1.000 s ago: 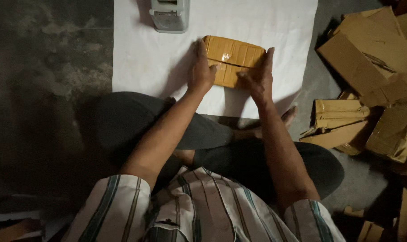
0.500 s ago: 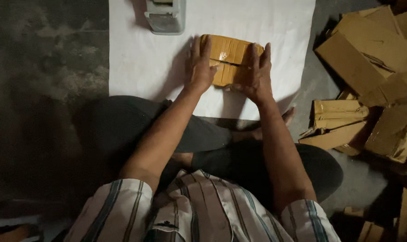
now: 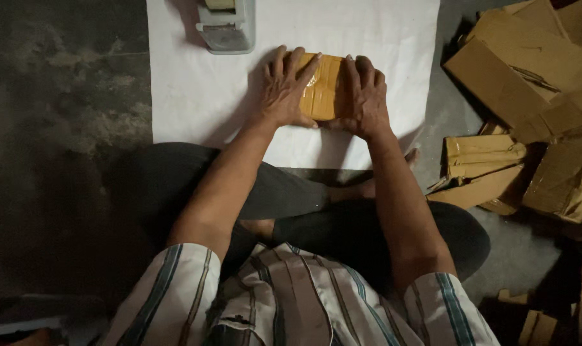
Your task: The person sits on the floor and assembles small cardboard boxes by folding the flaps and securing them with packing tape. They repeatedly pick up flat cardboard pieces, fold them into box shapes, and use a tape dispenser to seal the seams.
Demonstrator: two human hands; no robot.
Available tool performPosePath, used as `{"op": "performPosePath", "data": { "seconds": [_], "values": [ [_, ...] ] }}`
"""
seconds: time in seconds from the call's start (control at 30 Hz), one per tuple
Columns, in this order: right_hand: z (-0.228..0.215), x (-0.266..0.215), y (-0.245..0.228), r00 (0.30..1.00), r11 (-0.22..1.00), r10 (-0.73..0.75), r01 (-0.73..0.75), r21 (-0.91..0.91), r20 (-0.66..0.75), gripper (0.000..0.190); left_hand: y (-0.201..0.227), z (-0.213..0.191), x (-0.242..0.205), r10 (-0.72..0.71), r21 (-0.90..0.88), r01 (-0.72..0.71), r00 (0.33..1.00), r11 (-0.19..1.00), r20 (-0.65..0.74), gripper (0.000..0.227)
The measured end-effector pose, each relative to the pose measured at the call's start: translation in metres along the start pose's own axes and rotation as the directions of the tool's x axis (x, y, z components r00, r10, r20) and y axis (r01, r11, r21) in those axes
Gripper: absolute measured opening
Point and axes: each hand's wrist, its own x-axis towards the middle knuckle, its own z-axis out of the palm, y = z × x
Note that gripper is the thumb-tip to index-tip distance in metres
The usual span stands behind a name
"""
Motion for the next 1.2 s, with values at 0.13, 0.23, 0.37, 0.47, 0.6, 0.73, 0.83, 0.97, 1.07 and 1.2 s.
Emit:
{"op": "performPosePath", "data": {
  "seconds": [0.13,0.23,0.37,0.47,0.6,0.73,0.83,0.97,1.07,1.2],
  "values": [
    [-0.003,-0.002,-0.004,1.000,0.995,0.020,-0.019,0.098,-0.001,0.155,0.000,-0.001,0.002,-0.006,0.043,0.007,1.000,0.999,-0.011,0.155],
    [-0.002,-0.002,-0.004,0.996,0.988,0.077,-0.081,0.131,0.035,0.151,0.003,-0.004,-0.002,-0.005,0.055,0.006,1.000,0.998,-0.026,0.152],
    [0.005,0.001,0.005,0.997,0.993,0.059,-0.063,0.097,0.043,0.157,0.002,-0.006,-0.005,-0.005,0.027,0.007,0.999,1.000,-0.045,0.153],
    [0.003,0.001,0.021,1.000,0.968,0.014,-0.012,0.249,-0.005,0.149,-0.002,-0.001,-0.005,0.020,-0.011,-0.021,0.997,1.000,-0.079,0.150],
    [-0.013,-0.001,0.012,0.966,0.922,0.024,0.078,0.379,-0.257,0.105,-0.005,0.005,-0.003,0.048,-0.016,-0.051,0.990,0.999,-0.136,0.143],
    [-0.027,0.013,-0.038,0.968,0.688,0.175,0.010,0.725,-0.180,0.052,0.001,0.009,0.002,0.071,0.080,-0.052,0.964,0.995,-0.255,0.124],
    [-0.025,0.046,-0.087,0.977,0.584,0.182,-0.016,0.812,-0.111,0.040,-0.007,0.005,-0.001,0.062,0.096,-0.048,0.986,0.994,-0.152,0.122],
    [-0.008,0.104,-0.144,0.982,0.713,0.117,0.023,0.701,-0.150,0.051,-0.017,0.009,-0.012,-0.037,-0.097,0.022,0.987,0.995,-0.156,0.128],
    [0.010,0.129,-0.174,0.917,0.949,-0.178,0.256,0.184,-0.355,0.073,-0.020,0.028,-0.018,-0.018,-0.049,-0.002,0.909,0.999,-0.417,0.121],
    [0.024,0.145,-0.184,0.906,0.961,-0.219,0.264,0.080,-0.362,0.082,-0.028,0.042,-0.020,0.001,0.021,0.013,0.817,1.000,-0.577,0.113]
  ]
}}
